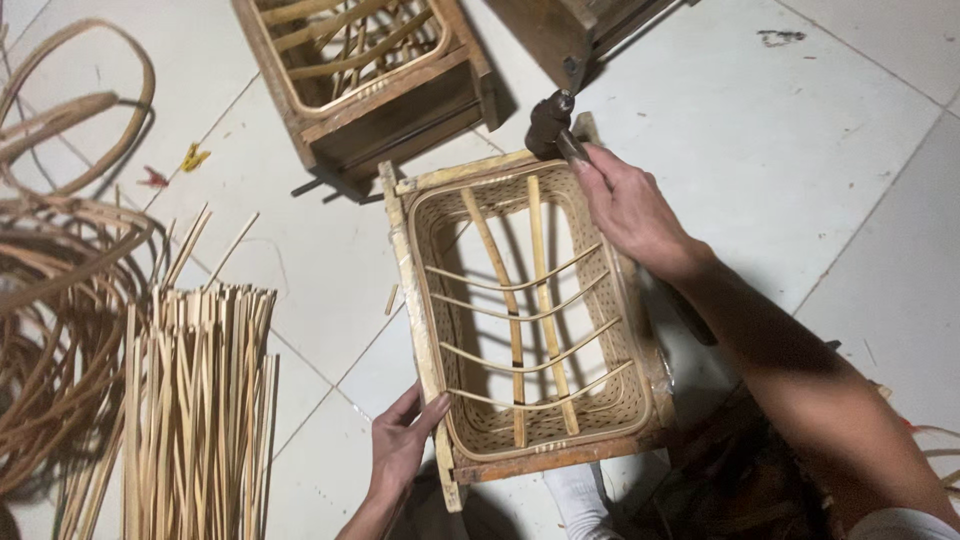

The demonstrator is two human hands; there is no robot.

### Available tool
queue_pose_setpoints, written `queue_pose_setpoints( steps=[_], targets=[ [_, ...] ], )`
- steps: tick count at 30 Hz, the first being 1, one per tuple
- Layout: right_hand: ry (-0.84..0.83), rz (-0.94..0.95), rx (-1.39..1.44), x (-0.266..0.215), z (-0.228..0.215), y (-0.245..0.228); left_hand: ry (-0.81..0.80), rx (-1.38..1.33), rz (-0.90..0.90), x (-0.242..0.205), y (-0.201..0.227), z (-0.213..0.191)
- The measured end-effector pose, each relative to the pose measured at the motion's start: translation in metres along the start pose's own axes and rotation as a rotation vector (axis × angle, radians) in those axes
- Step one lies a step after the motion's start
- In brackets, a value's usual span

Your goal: The person is assembling a rectangular bamboo basket frame. They use a hammer to secure bamboo strips into the frame, then apply glue along the edges to reinforce the structure.

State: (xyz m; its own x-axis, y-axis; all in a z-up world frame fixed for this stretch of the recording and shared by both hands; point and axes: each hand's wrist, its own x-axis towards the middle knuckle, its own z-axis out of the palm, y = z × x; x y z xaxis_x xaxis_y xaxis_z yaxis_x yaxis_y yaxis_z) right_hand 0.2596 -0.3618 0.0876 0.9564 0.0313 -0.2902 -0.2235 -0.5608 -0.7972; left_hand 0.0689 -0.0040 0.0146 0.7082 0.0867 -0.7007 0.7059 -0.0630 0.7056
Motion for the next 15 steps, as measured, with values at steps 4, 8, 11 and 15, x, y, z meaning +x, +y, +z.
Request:
queue_pose_setpoints(
  steps=[4, 8, 11, 15],
  targets=[
    [-0.127, 0.016, -0.035, 0.012, 0.026, -0.005, -0.008, 0.097, 0.007, -0.005, 0.008, -0.002],
    [-0.109, -0.099, -0.114, 0.023, 0.047, -0.011, -0.003, 0.062, -0.019, -0.002, 0.009, 0.002],
    [-0.167, -0.094, -0.08, 0.023, 0.046, -0.024, -0.039, -0.015, 0.016, -0.005, 0.01, 0.002],
    [-0.147, -0.066, -0.079, 0.015, 0.06, -0.037, -0.033, 0.019, 0.007, -0.007, 0.008, 0.003]
  ],
)
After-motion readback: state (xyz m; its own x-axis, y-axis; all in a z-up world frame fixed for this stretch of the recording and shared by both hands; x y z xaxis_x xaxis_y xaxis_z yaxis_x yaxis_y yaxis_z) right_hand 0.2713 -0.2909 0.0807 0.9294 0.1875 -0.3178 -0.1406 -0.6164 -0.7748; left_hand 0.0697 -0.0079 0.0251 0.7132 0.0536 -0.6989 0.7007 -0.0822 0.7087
